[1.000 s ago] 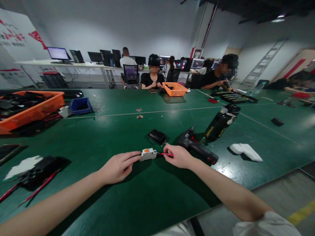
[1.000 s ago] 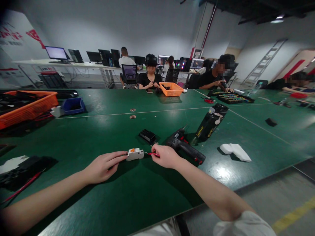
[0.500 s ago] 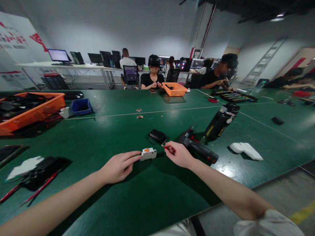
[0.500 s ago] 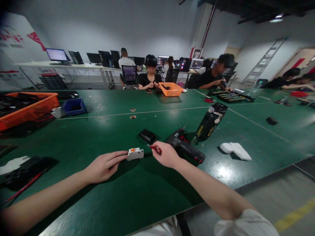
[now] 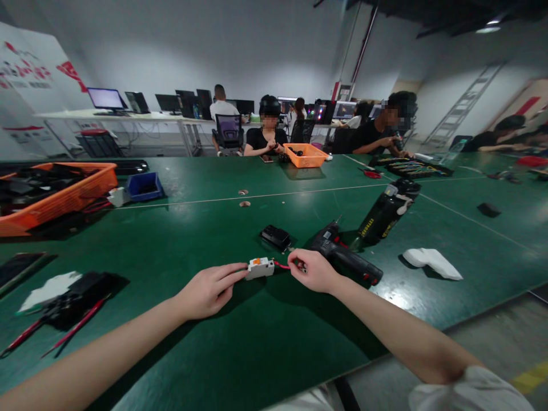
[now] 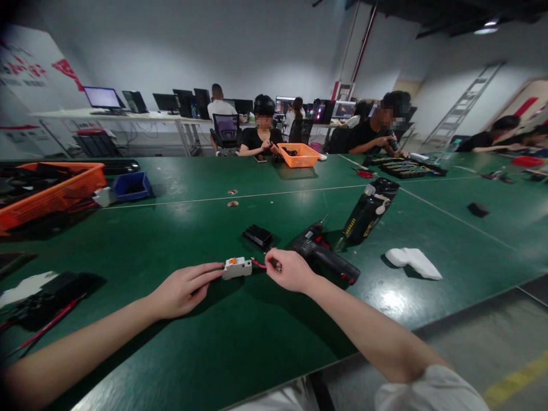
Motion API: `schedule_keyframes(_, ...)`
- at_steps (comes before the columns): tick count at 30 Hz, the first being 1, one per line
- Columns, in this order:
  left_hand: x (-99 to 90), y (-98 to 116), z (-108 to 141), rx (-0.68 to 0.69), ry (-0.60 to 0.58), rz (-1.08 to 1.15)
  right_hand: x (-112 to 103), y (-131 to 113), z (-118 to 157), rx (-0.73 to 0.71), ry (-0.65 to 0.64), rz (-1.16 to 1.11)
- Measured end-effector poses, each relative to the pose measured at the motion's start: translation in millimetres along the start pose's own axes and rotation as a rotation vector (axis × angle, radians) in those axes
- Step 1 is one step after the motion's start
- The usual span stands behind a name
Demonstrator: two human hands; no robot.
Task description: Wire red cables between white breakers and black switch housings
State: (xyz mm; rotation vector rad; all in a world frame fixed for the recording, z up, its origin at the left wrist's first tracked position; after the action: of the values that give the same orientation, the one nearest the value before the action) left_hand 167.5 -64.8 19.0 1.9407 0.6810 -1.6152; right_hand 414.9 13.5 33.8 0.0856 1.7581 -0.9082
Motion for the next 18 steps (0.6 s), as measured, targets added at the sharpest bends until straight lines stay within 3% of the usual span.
schedule_keyframes(7,-1.2,0,0,0.004,0.019,0.016,10,8,-4,0.162,-0.184,0.1)
schedule_keyframes(18,-0.2,0,-1,0.005,0.013,0.005,8,5,1,0.2,-0.229,0.212)
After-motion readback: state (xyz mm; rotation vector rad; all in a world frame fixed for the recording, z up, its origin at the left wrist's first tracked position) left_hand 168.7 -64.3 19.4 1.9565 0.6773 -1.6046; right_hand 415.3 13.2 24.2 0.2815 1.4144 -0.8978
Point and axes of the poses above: each hand's wrist, its own z-axis away from the middle knuckle, its own x-axis out of the palm, y = z × x, the point moved 6 cm from there along -z, towards the middle knuckle, and after that the axes turned 15 degrees about -y, right-handed, at the moved point
